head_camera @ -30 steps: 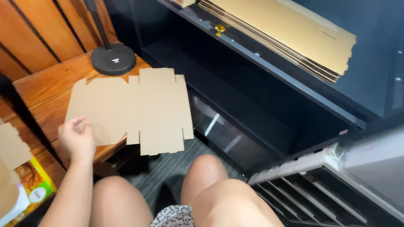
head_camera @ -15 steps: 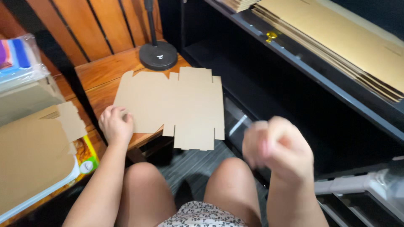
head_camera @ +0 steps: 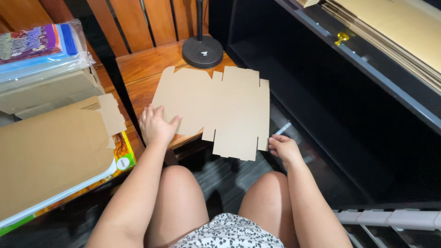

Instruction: The person sits on the floor and repeatedly picks up flat cardboard pieces, folds them along pre-cut lines, and places them into a black cabinet. The person handles the cardboard by hand, folding and stacking the pieces inside the cabinet.

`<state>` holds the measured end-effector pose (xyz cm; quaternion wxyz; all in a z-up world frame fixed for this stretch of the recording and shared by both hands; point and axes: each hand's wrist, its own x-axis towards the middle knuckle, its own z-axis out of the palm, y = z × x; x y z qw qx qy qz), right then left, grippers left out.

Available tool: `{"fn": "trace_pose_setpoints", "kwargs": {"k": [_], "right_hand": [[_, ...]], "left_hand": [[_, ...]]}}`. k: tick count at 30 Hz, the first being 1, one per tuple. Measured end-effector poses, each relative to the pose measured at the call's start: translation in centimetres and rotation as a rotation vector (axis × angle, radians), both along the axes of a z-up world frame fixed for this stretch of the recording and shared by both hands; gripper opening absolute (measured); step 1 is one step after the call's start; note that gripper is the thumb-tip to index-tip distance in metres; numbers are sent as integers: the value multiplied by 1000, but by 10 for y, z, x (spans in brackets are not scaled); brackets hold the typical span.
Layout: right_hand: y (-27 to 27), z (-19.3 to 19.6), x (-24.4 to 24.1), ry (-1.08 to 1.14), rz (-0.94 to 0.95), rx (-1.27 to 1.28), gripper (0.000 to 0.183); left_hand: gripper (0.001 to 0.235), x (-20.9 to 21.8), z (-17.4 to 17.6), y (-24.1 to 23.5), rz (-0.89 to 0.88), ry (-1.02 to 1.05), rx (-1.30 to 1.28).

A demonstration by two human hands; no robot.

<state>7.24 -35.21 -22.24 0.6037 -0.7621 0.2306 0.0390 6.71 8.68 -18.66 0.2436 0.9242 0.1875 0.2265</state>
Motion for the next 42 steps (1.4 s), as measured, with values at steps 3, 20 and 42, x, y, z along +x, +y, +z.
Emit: {"fn": "trace_pose_setpoints", "kwargs": {"k": [3, 20, 42], "right_hand": [[10, -8, 8, -13, 0, 43, 45], [54, 94, 10, -361, -261, 301, 9], [193, 67, 4, -469, 293, -238, 50]], "left_hand": [[74, -2, 7, 0, -25, -12, -12], [22, 24, -36, 3, -412, -14, -127], [64, 15, -9, 21, -334, -334, -1214]]}}
